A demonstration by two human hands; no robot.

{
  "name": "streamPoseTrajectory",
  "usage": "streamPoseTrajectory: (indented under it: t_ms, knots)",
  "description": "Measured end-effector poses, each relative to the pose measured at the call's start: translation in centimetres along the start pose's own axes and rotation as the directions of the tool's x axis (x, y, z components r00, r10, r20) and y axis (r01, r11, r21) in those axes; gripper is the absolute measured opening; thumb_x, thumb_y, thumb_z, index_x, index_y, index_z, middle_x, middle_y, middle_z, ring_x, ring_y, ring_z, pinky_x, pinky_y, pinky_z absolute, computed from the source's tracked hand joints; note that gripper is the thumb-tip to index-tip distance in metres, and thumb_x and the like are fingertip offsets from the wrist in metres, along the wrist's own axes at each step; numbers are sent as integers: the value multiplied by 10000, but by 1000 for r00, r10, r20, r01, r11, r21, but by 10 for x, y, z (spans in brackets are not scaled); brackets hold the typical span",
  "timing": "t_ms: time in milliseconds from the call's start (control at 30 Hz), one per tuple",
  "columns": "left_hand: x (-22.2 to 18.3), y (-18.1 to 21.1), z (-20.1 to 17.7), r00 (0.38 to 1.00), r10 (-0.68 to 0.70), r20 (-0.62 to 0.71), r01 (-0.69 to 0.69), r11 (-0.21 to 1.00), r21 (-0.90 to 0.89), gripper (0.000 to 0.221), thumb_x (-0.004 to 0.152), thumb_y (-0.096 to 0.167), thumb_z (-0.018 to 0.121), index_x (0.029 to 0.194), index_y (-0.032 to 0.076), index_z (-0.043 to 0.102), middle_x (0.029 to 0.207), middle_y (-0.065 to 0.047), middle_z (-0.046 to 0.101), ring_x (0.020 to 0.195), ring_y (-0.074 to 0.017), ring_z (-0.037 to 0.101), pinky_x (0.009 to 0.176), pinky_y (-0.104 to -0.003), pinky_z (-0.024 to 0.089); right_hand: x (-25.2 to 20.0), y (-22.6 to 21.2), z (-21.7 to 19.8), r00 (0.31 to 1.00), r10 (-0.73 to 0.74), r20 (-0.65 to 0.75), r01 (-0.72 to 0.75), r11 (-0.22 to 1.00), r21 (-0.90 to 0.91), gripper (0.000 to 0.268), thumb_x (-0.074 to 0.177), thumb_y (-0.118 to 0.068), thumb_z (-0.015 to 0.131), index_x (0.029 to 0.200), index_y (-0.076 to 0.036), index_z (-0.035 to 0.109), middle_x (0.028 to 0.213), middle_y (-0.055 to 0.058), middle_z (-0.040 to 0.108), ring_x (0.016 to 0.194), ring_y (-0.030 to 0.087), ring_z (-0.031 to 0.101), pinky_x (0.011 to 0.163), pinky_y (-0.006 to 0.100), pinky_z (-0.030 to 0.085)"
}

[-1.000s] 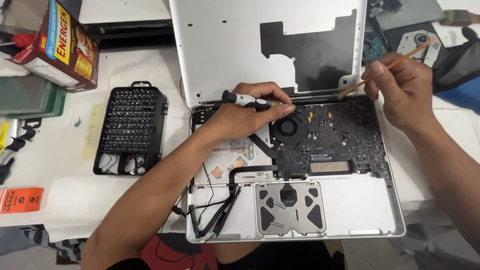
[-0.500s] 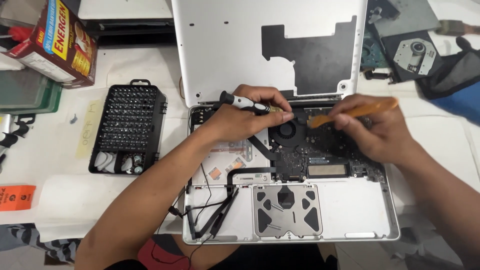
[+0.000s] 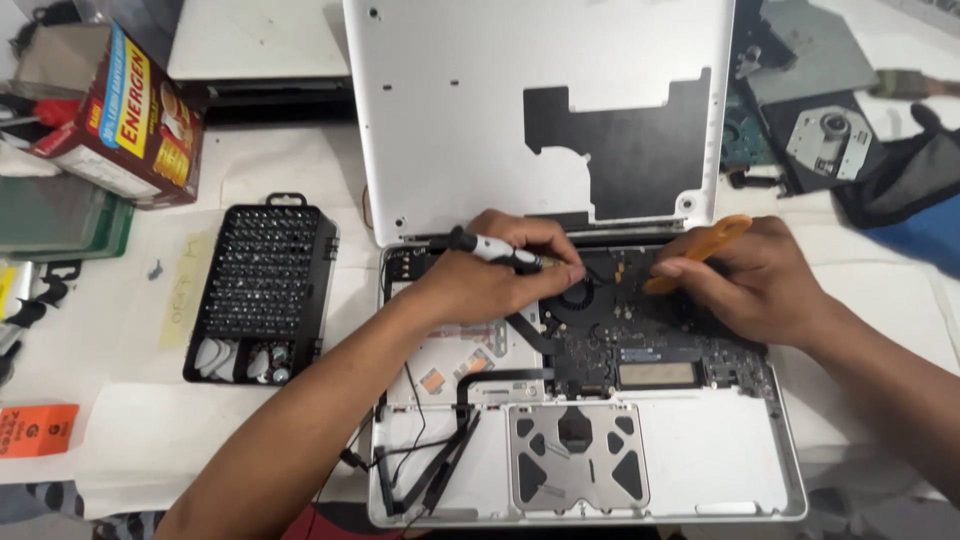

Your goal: Disassembling internal components of a laptop using a screwdriver and a prying tool.

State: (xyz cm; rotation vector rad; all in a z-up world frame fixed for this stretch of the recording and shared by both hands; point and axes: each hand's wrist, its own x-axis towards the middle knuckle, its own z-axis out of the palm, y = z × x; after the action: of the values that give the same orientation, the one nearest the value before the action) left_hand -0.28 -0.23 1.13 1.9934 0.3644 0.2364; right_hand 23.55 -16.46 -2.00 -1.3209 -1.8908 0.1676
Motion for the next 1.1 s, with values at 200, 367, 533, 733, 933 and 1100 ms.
streamPoseTrajectory:
  t_ms: [200,367,533,733,933,1100]
  knots:
    - [0,3,-1,979,-201,32,196,974,114,194,929,383,640,929,236,767,914,142,766,830,26,674,665,-188,484,9,-2,-1,985,61,164,-53,997,-53,222,974,-235,584,1014,-95,751,737,4,770,594,102,744,554,220,611]
    - [1,7,0,994,-102,45,96,988,122,208,915,378,665,926,222,802,875,110,791,771,30,681,636,-116,486,-10,-2,0,992,90,89,-89,996,-16,187,973,-202,579,1019,-85,718,796,32,756,616,119,732,555,224,598]
    - [2,5,0,999,-17,35,11,989,147,220,907,384,671,956,220,810,913,93,813,796,2,724,689,-134,530,-6,-1,3,982,23,190,-27,999,20,259,1013,-210,496,1078,-47,686,1053,99,783,887,214,795,728,297,669]
    - [-4,-1,4,992,121,-28,-121,993,0,188,864,284,725,972,153,806,794,-161,751,821,-294,732,824,-396,550,-2,0,7,990,137,30,-140,962,233,255,994,-156,526,946,-33,743,616,61,701,554,244,651,622,379,573]
    - [-5,-5,4,987,155,-45,-155,988,-3,176,871,262,738,977,140,807,824,-171,762,832,-327,735,824,-415,543,-3,6,8,993,98,58,-111,948,297,273,1003,-150,508,925,-31,740,603,47,671,557,238,635,603,378,563]
    - [-1,-8,3,981,188,-39,-188,982,16,174,890,277,728,977,147,805,844,-130,779,839,-317,740,838,-389,528,0,-1,6,993,96,69,-113,945,308,252,995,-162,524,947,-23,728,638,77,709,578,265,663,614,427,561]
